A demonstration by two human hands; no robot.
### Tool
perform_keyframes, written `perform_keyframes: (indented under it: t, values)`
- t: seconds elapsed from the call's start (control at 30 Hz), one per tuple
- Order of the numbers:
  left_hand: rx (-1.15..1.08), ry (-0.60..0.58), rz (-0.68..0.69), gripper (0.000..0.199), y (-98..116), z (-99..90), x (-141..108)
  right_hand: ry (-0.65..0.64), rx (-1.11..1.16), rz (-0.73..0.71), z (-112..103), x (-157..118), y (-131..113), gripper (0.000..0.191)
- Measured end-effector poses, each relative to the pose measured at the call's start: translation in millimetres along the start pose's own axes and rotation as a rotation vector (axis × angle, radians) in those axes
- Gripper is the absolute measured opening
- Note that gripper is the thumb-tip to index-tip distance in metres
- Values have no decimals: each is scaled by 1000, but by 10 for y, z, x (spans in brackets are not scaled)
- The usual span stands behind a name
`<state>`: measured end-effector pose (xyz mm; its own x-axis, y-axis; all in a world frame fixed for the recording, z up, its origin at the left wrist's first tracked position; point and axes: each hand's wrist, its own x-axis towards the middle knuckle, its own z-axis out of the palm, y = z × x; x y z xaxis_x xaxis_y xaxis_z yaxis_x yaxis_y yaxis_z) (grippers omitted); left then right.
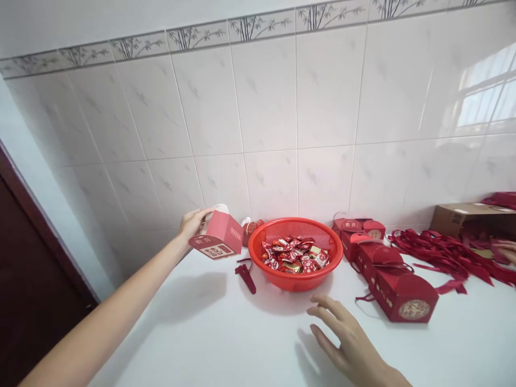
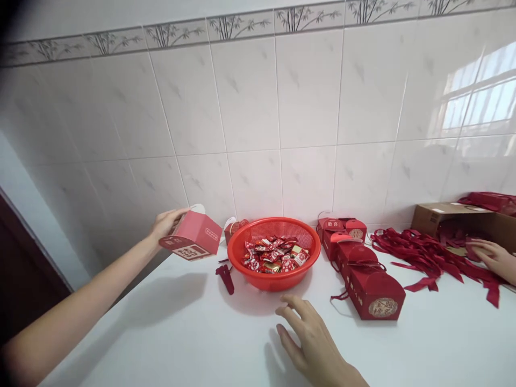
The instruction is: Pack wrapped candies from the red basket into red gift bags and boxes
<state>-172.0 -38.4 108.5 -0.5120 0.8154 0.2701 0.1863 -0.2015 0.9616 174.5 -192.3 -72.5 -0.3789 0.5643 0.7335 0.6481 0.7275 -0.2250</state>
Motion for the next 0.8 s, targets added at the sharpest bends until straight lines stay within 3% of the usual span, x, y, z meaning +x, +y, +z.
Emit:
perform_keyframes:
  t: [0.17,0.23,0.3,0.47,0.6,0.8]
  values:
    - [-61,-600,-201,37,82,45,-997,23,116,74,-37,45,-109,31]
    - [-81,-786,-214,36,-5,80,-1376,43,169,99,-43,55,-131,36]
    - [-37,-899,-200,35,-122,122,-1655,60,220,124,-54,62,-142,41]
    - [41,-958,-193,46,-347,223,-1893,77,290,139,-147,71,-145,46]
    - [26,-933,-244,49,-426,217,-1862,-43,318,139,-227,72,-152,46]
    - [-31,-1011,-329,57,-449,150,-1860,-210,380,85,-250,75,-211,48]
